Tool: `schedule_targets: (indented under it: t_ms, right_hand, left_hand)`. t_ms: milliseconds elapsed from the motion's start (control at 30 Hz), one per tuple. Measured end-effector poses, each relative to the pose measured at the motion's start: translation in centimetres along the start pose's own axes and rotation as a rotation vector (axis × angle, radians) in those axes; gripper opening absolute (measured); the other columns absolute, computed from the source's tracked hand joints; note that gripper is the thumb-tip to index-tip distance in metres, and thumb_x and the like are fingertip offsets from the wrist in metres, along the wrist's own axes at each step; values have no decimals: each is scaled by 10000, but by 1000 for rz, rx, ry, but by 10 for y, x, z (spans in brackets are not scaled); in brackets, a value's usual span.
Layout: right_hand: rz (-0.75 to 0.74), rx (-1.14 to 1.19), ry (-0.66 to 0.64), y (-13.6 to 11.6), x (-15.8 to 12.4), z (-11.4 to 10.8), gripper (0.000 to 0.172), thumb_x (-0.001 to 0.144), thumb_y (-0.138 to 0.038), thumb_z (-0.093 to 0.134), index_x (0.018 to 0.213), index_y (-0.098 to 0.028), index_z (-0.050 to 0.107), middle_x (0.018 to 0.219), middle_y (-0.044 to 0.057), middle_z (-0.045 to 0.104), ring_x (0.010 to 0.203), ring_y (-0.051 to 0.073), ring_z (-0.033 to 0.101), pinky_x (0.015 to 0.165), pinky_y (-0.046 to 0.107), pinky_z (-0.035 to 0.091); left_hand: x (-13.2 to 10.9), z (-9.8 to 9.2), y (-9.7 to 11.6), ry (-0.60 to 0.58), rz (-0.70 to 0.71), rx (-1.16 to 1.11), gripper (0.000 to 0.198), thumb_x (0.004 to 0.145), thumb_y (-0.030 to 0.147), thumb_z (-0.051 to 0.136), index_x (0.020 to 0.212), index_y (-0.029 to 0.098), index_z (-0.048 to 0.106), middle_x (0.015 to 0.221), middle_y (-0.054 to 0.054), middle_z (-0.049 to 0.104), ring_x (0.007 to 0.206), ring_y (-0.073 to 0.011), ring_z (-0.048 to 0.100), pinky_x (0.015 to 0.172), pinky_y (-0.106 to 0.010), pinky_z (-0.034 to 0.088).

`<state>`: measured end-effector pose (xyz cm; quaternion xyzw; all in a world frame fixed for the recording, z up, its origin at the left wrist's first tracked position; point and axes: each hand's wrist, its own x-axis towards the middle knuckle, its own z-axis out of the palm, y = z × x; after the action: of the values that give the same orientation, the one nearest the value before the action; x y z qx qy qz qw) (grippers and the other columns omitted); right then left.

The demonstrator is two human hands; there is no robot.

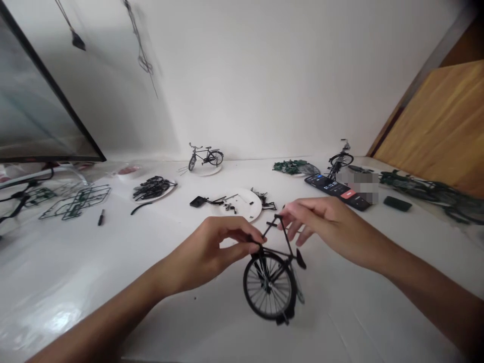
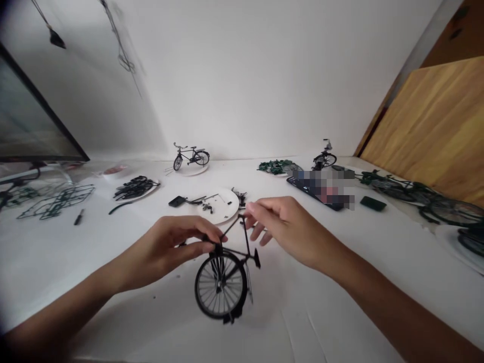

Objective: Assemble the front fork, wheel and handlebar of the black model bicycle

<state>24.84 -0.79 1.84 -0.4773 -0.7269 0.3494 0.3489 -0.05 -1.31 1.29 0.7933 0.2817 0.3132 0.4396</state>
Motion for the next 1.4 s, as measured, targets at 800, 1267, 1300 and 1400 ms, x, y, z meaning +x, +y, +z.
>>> schedule_targets:
  t_ms: [800, 1267, 1300, 1400]
  right_hand:
    - [-417, -176, 313, -13, -15, 45, 366, 877, -163, 639, 1199, -338, 638, 989, 19, 713, 808, 160, 692, 736, 247, 617]
    - [-467, -108, 159, -6, -16, 56, 368, 821, -36, 628, 1105, -270, 631, 955, -24, 697, 873, 107, 672, 797, 188, 556]
    - [-466, -104, 146, -5, -16, 56, 369, 823, -35, 627, 1108, -270, 630, 960, -22, 696, 880, 111, 673, 803, 197, 556]
    - [-460, -91, 146, -3, -17, 56, 381, 832, -36, 620, 1133, -269, 623, 970, -17, 694, 901, 120, 673, 830, 216, 555]
  left_hand:
    - [14, -16, -36, -344, -62, -99, 140, 844, 129, 683, 971, 176, 717, 1007, -49, 715, 962, -164, 667, 894, -294, 533]
    - [14, -15, -46, -364, -31, -168, 116, 821, 151, 720, 930, 118, 699, 970, -71, 702, 900, -141, 670, 836, -254, 532]
    - [14, -15, -46, -364, -33, -176, 107, 821, 134, 714, 925, 115, 695, 971, -70, 700, 900, -139, 669, 835, -251, 531]
    - [14, -15, -46, -367, -19, -178, 97, 824, 116, 705, 919, 115, 688, 963, -65, 693, 896, -136, 662, 836, -252, 527]
